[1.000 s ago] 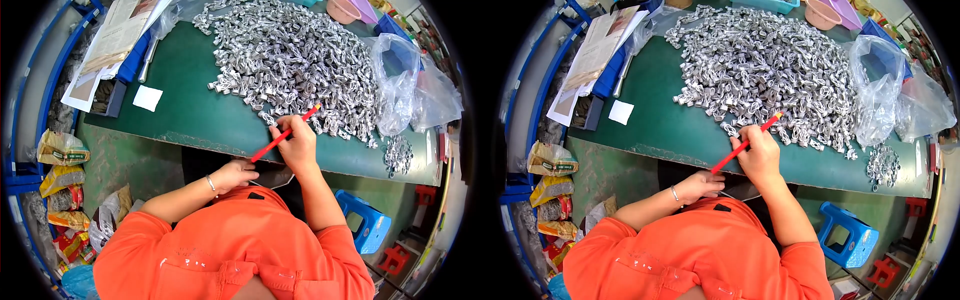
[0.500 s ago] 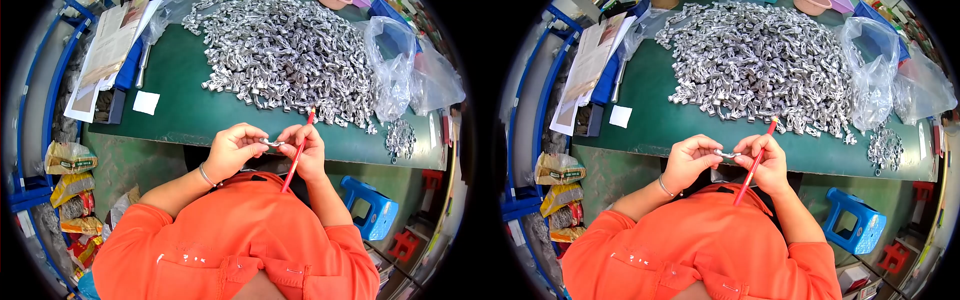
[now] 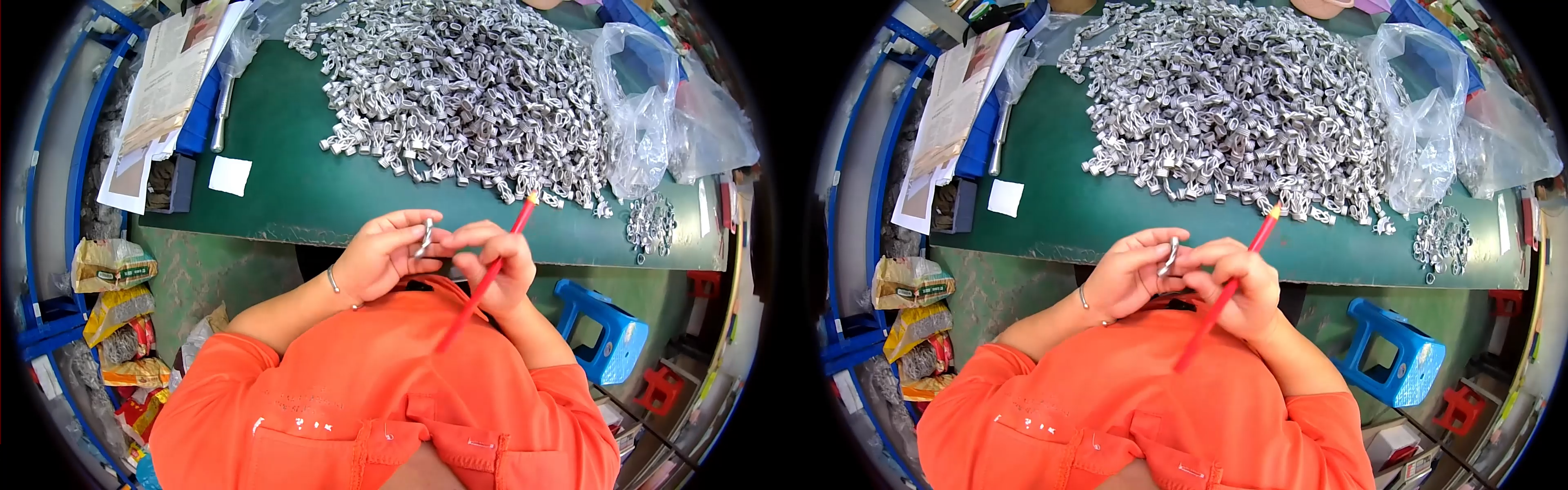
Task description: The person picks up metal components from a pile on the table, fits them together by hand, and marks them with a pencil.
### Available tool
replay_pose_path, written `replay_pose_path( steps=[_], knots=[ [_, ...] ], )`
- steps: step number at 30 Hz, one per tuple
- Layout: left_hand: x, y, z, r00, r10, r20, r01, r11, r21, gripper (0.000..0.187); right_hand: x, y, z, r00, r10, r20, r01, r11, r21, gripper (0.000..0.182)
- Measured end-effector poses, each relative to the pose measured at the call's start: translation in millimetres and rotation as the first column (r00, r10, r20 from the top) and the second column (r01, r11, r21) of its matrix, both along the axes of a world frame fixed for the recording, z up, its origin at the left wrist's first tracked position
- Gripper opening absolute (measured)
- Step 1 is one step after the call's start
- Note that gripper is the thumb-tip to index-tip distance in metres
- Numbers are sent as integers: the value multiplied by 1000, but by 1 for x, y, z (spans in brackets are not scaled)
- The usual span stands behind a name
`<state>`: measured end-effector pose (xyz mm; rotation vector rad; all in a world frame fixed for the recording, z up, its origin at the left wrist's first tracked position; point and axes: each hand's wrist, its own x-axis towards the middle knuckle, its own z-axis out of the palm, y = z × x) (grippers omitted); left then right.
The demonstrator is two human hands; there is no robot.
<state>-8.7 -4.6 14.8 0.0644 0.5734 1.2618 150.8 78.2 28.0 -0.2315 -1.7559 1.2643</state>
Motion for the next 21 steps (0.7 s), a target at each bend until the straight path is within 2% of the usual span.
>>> replay_pose_path(
  steps=[1, 3, 4, 5, 6, 8, 10, 13, 15, 16, 17, 18, 19, 20, 21],
  knots=[
    [0, 2, 12, 1000, -3, -16, 1, 990, -142, 23, -2, 4, -4, 996, -86, 36, 87, 996, -38, 29],
    [-8, -4, -5, 999, 48, 17, -47, 994, -101, 18, -11, 19, -15, 963, -222, 155, 232, 972, -48, 25],
    [-10, -4, -2, 995, 88, 49, -85, 994, -65, 13, -15, 31, -13, 940, -239, 242, 225, 971, 84, 25],
    [-6, -3, 7, 973, 165, -160, -192, 967, -170, 6, -18, 39, -16, 921, -234, 311, 195, 969, 150, 25],
    [-8, -4, 5, 972, 167, -163, -194, 966, -170, 6, -22, 45, -19, 896, -233, 378, 161, 964, 213, 25],
    [-14, -5, -1, 932, 208, -296, -245, 965, -93, 7, -34, 54, -19, 856, -266, 442, 76, 913, 402, 25],
    [-11, -2, 2, 916, 237, -322, -288, 950, -121, 7, -40, 58, -21, 809, -356, 468, 27, 817, 575, 24],
    [-11, -3, -4, 875, 245, -418, -303, 950, -79, 8, -37, 57, -21, 864, -336, 375, 90, 836, 542, 20],
    [-10, -3, -9, 828, 195, -526, -251, 967, -37, 14, -32, 51, -23, 883, -330, 335, 191, 903, 386, 19],
    [-8, -2, -8, 827, 194, -527, -248, 968, -33, 14, -29, 45, -22, 887, -334, 319, 244, 925, 291, 20],
    [-5, 0, -8, 809, 218, -546, -263, 965, -4, 21, -26, 40, -24, 912, -267, 311, 261, 963, 62, 20],
    [-4, 3, -7, 789, 243, -565, -276, 961, 28, 30, -24, 30, -19, 965, -97, 244, 197, 882, -428, 21],
    [-4, 6, -9, 795, 214, -568, -233, 972, 40, 39, -23, 27, -12, 980, -39, 195, 143, 820, -554, 21],
    [-3, 8, -8, 804, 195, -561, -211, 977, 36, 36, -21, 26, -6, 990, 13, 139, 84, 739, -669, 21],
    [-3, 10, -6, 810, 178, -558, -196, 980, 28, 33, -19, 25, -6, 994, 36, 99, 46, 702, -711, 21]
  ],
)
